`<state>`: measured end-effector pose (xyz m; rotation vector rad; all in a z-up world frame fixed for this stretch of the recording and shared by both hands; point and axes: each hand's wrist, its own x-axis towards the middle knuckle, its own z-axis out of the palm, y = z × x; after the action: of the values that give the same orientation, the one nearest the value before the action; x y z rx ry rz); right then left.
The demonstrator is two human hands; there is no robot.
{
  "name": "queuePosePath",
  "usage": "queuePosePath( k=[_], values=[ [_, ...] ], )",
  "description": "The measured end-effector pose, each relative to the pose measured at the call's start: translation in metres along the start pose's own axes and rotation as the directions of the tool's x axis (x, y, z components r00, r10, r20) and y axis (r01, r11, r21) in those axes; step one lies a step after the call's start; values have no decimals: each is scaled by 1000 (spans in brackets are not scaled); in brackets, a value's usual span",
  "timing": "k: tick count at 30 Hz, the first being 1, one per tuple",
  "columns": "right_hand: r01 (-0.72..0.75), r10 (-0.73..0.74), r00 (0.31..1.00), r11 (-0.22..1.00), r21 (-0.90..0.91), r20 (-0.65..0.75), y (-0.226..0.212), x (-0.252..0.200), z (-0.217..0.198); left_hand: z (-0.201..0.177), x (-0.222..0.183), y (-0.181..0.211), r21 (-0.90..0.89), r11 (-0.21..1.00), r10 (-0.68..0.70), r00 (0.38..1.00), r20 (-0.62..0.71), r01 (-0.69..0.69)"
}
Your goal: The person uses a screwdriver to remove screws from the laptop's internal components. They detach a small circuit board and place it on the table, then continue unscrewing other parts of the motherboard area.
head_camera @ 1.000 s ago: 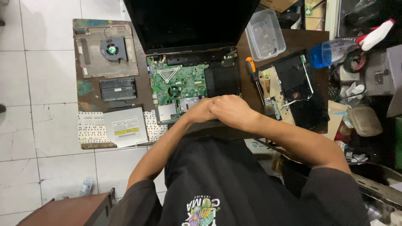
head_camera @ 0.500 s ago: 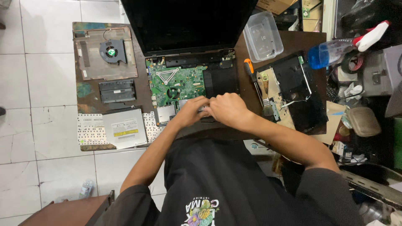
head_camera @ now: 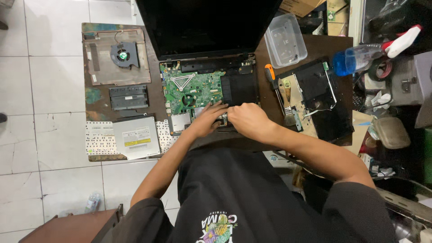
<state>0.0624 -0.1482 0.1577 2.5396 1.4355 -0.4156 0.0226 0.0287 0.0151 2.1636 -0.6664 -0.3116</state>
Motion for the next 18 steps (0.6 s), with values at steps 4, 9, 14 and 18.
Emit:
queuePosePath(
  k=[4,9,14,18],
  values=[
    [-7,7,1000,1000,-7,10,-6,3,3,26,-1,-22,121,993,-22,999,25,19],
    [-51,50,998,998,33,42,-7,7,2,24,-2,-19,218,976,-43,997,66,28],
    [-131,127,991,986,102,48,-16,-4,-36,27,-1,-21,258,966,-45,995,84,22],
    [-224,183,970,930,291,159,-31,-12,-70,22,-3,-17,236,971,-58,994,93,35]
  ],
)
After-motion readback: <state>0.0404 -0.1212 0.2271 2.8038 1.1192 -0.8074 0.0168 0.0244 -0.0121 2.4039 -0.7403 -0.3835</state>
